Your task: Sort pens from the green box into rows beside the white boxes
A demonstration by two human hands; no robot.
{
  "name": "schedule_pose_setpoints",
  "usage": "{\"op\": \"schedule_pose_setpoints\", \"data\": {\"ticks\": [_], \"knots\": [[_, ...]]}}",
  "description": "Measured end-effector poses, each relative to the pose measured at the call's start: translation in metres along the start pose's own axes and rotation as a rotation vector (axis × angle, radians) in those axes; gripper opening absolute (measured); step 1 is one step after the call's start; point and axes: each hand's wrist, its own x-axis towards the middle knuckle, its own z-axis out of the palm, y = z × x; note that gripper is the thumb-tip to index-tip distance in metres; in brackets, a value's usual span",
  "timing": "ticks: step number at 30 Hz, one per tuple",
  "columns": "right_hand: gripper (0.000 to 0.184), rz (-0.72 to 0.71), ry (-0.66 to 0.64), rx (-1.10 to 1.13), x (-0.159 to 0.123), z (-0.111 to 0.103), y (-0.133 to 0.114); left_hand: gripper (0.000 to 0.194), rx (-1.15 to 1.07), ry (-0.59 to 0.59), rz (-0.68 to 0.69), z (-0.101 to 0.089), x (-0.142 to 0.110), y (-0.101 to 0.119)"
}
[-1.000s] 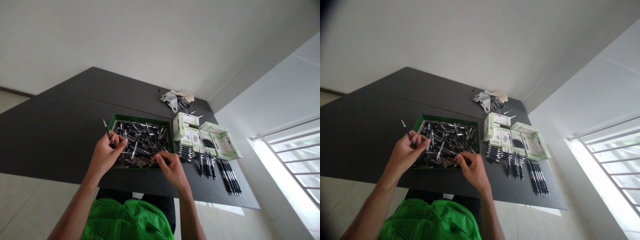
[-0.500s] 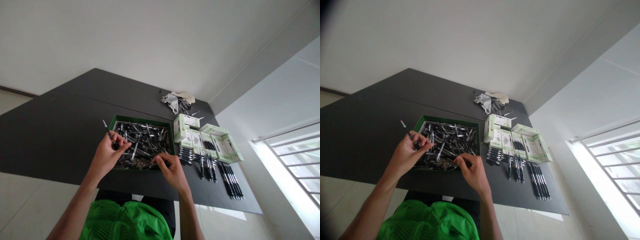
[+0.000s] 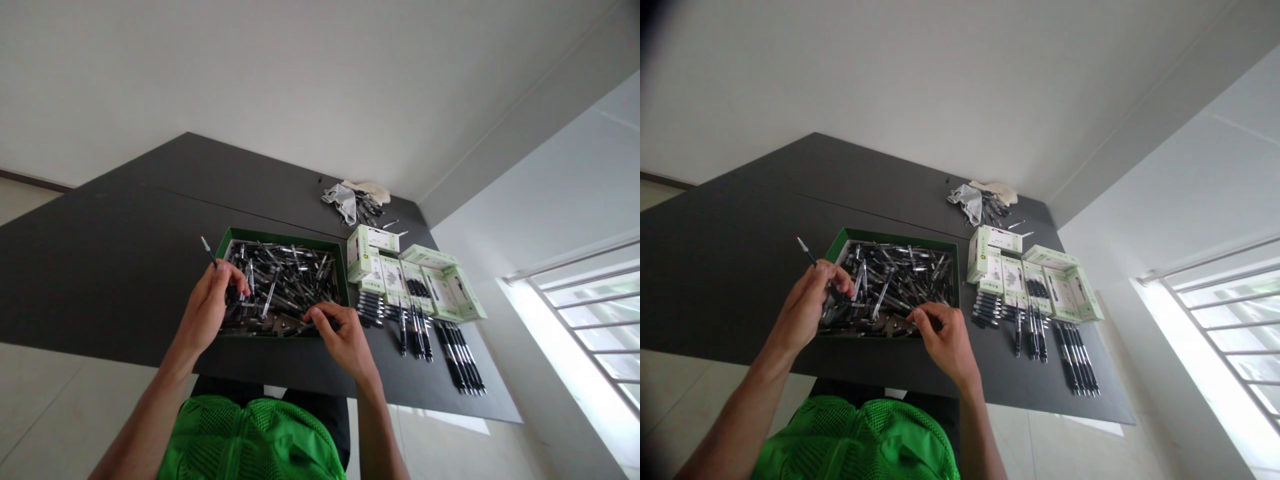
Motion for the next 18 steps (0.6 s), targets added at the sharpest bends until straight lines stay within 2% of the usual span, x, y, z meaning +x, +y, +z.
{"op": "schedule_pose_setpoints", "data": {"ticks": [5,9,12,15,18], "knots": [[0.045,0.016,-0.027,-0.013,0.000,0.000,0.000,0.050,-0.160,-0.048,-0.042,0.000,0.000,-0.004],[0.042,0.011,-0.040,-0.015,0.000,0.000,-0.003,0.050,-0.084,-0.113,-0.038,-0.001,0.000,0.000],[0.033,0.003,-0.017,-0.022,0.002,0.001,-0.004,0.050,-0.035,-0.140,-0.035,-0.002,0.000,0.002],[0.027,-0.057,0.061,-0.059,0.004,0.004,-0.003,0.049,0.000,-0.144,-0.020,-0.003,0.000,0.000],[0.026,-0.123,0.263,-0.249,0.005,0.012,0.001,0.050,0.041,-0.149,-0.007,-0.004,0.000,0.000]]}}
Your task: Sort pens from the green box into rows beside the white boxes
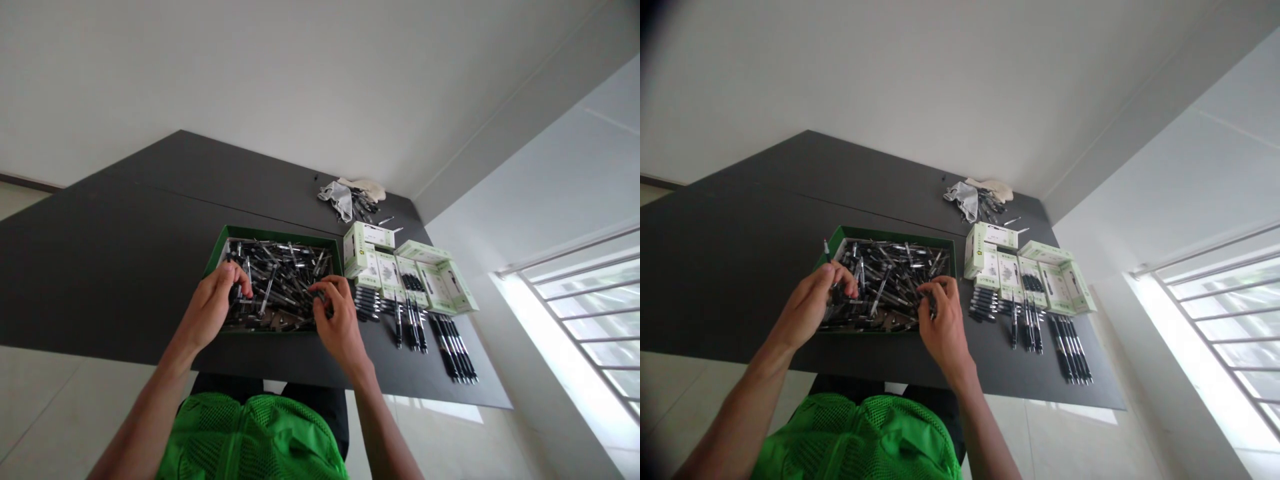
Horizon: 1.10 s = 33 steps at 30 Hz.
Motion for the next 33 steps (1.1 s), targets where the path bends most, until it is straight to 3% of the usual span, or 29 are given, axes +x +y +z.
{"op": "schedule_pose_setpoints", "data": {"ticks": [2,7,12,15,25,33], "knots": [[0.027,-0.042,0.084,-0.175,-0.003,0.005,0.000,0.051,0.043,-0.008,0.008,0.000,0.000,0.002],[0.022,-0.140,-0.030,-0.388,-0.011,0.004,-0.003,0.046,0.152,-0.072,0.017,0.001,0.000,0.007],[0.022,-0.065,0.038,-0.581,-0.011,-0.009,-0.004,0.042,0.154,-0.151,0.010,0.001,0.002,0.005],[0.022,-0.066,0.011,-0.632,-0.011,-0.011,-0.005,0.042,0.186,-0.176,0.025,0.002,0.002,0.006],[0.028,-0.259,-0.011,-0.385,-0.030,0.005,-0.017,0.034,0.189,-0.140,0.048,0.002,0.000,0.009],[0.038,-0.254,0.018,-0.191,-0.019,-0.017,-0.003,0.036,0.161,-0.140,0.025,0.002,-0.002,0.003]]}}
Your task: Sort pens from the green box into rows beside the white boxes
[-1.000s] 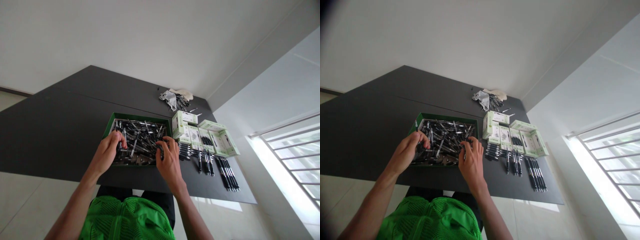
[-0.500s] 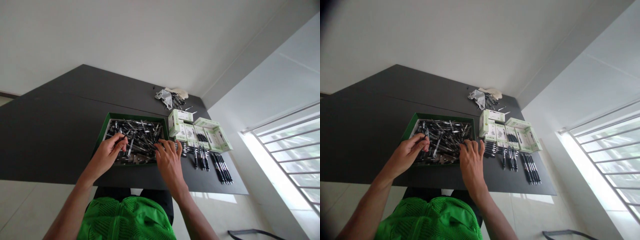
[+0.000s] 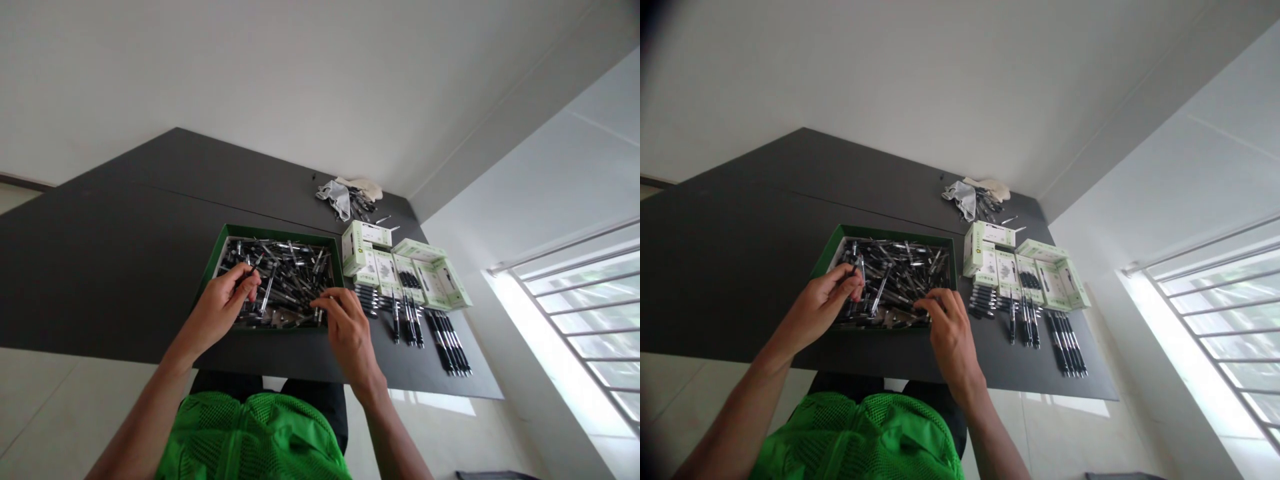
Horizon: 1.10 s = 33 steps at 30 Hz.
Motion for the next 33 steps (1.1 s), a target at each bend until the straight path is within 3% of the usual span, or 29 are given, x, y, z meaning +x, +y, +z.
{"op": "schedule_pose_setpoints", "data": {"ticks": [5,8,13,18,25,29,33], "knots": [[0.030,0.066,-0.023,0.113,0.007,-0.009,0.006,0.039,0.002,0.009,-0.012,0.000,0.001,0.001],[0.026,0.061,-0.134,0.134,0.012,-0.006,0.000,0.039,0.007,0.009,-0.011,0.000,0.001,0.004],[0.024,-0.006,-0.348,0.013,0.036,0.012,-0.015,0.044,-0.023,0.009,-0.063,0.002,0.001,0.008],[0.024,-0.028,-0.396,-0.010,0.060,0.035,-0.016,0.045,-0.042,0.027,-0.085,0.002,0.001,0.012],[0.021,-0.006,-0.501,0.049,0.061,0.048,-0.007,0.044,-0.032,0.001,-0.089,0.002,-0.001,0.010],[0.023,0.059,-0.467,0.064,0.061,0.048,-0.009,0.042,-0.023,0.001,-0.096,0.002,0.000,0.008],[0.023,0.080,-0.350,0.064,0.059,0.050,-0.007,0.044,0.009,0.019,-0.090,0.003,0.001,0.011]]}}
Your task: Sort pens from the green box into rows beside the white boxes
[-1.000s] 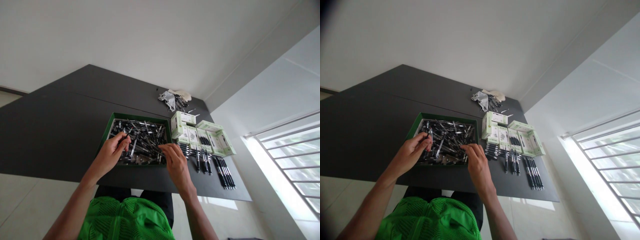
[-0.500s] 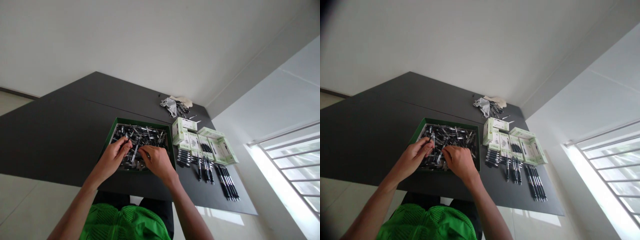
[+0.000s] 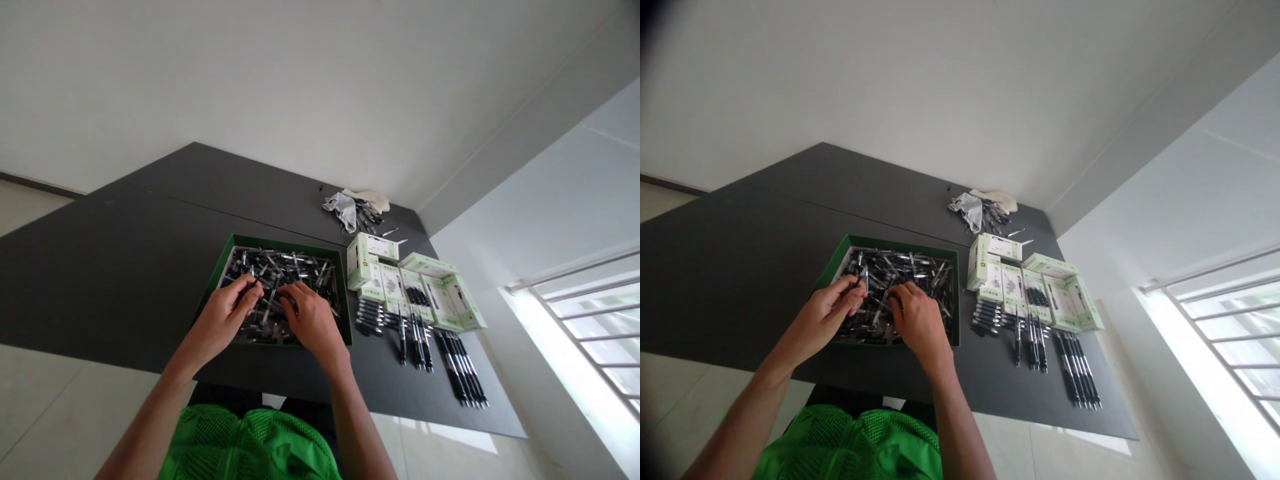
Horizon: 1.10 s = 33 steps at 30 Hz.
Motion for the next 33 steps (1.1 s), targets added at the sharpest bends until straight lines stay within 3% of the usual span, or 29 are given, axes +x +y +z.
{"op": "schedule_pose_setpoints", "data": {"ticks": [5,13,33], "knots": [[0.032,0.051,0.136,-0.118,0.000,0.004,0.008,0.043,0.007,0.017,0.008,0.001,0.001,0.004],[0.034,0.073,0.054,-0.209,0.000,0.007,0.010,0.044,0.024,-0.012,0.016,0.001,0.000,0.001],[0.048,0.053,0.051,-0.188,-0.001,0.010,0.017,0.041,0.018,0.003,0.034,0.001,0.001,0.004]]}}
